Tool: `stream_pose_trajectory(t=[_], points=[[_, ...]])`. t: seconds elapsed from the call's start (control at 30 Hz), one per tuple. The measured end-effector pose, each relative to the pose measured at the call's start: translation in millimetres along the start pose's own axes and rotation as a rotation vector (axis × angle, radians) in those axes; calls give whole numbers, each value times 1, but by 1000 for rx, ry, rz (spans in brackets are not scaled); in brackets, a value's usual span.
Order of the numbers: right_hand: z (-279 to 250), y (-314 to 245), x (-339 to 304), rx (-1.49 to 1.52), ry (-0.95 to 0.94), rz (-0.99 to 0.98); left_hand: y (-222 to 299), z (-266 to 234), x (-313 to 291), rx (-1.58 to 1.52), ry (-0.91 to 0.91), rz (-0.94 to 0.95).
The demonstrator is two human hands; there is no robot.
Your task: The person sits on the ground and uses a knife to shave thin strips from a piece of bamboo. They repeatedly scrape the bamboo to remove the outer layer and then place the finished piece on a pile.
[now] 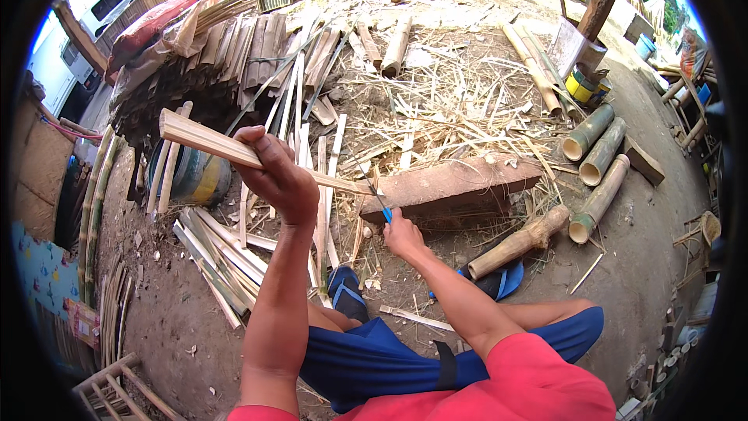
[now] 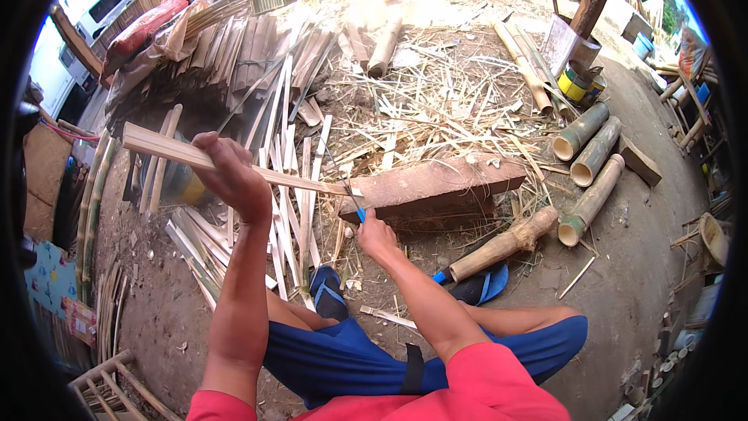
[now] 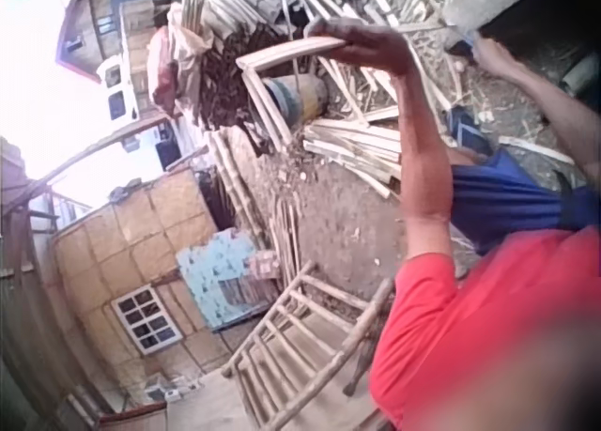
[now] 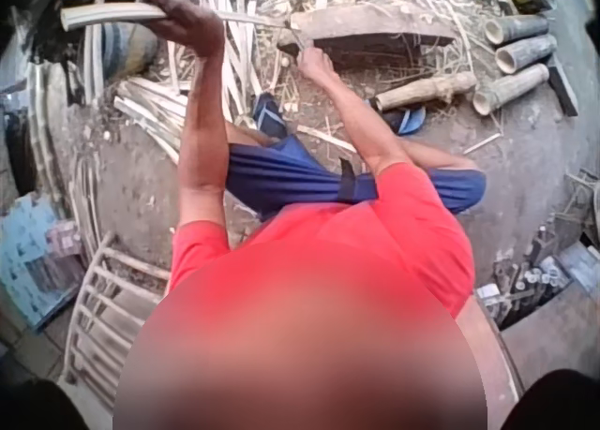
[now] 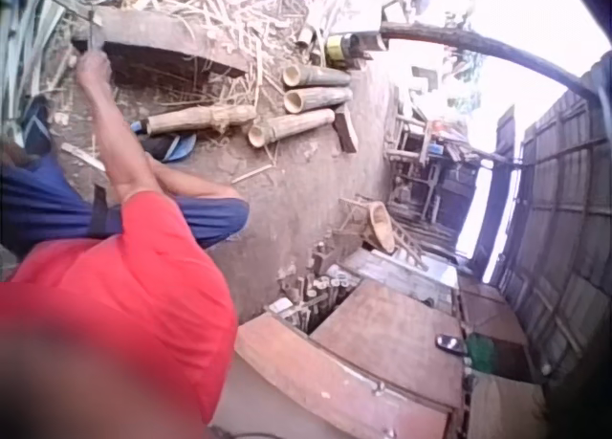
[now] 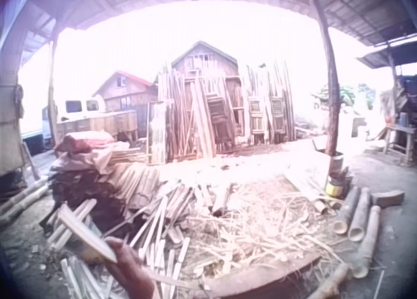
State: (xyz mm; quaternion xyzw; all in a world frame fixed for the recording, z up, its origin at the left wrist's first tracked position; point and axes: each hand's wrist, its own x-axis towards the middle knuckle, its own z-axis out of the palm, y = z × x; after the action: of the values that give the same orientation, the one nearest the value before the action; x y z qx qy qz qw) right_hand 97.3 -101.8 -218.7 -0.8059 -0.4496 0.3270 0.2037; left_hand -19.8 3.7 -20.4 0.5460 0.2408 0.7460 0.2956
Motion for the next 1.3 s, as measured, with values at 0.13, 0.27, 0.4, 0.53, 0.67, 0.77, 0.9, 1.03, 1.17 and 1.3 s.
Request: stream_pose_trajectory(t=[0.13, 0.27, 0.4, 0.53, 0.67, 0.77, 0.9, 1.03, 1.17, 1.3], points=[[10, -16, -7, 166, 29, -201, -9, -3, 14, 7, 31, -3], [26, -11, -24, 220, 320, -577, -14, 2, 14, 44, 71, 1], [38, 60, 6, -108, -8, 216, -11, 0, 14, 103, 74, 54], [59, 95, 1, 106, 37, 108, -9, -8, 20, 109, 5, -4], [25, 57, -42, 216, 98, 115, -11, -10, 20, -128, -87, -236], [-15, 12, -61, 369, 34, -123, -15, -5, 15, -247, -56, -244], [-9, -8, -66, 429, 112, -517, -19, -2, 9, -289, -36, -274], [15, 4, -47, 205, 178, -42, -21, -8, 14, -254, -27, -254], [20, 3, -44, 223, 71, -42, -23, -18, 26, -274, 98, -288], [34, 13, -53, 364, 140, -345, -24, -18, 21, -283, 114, -304]])
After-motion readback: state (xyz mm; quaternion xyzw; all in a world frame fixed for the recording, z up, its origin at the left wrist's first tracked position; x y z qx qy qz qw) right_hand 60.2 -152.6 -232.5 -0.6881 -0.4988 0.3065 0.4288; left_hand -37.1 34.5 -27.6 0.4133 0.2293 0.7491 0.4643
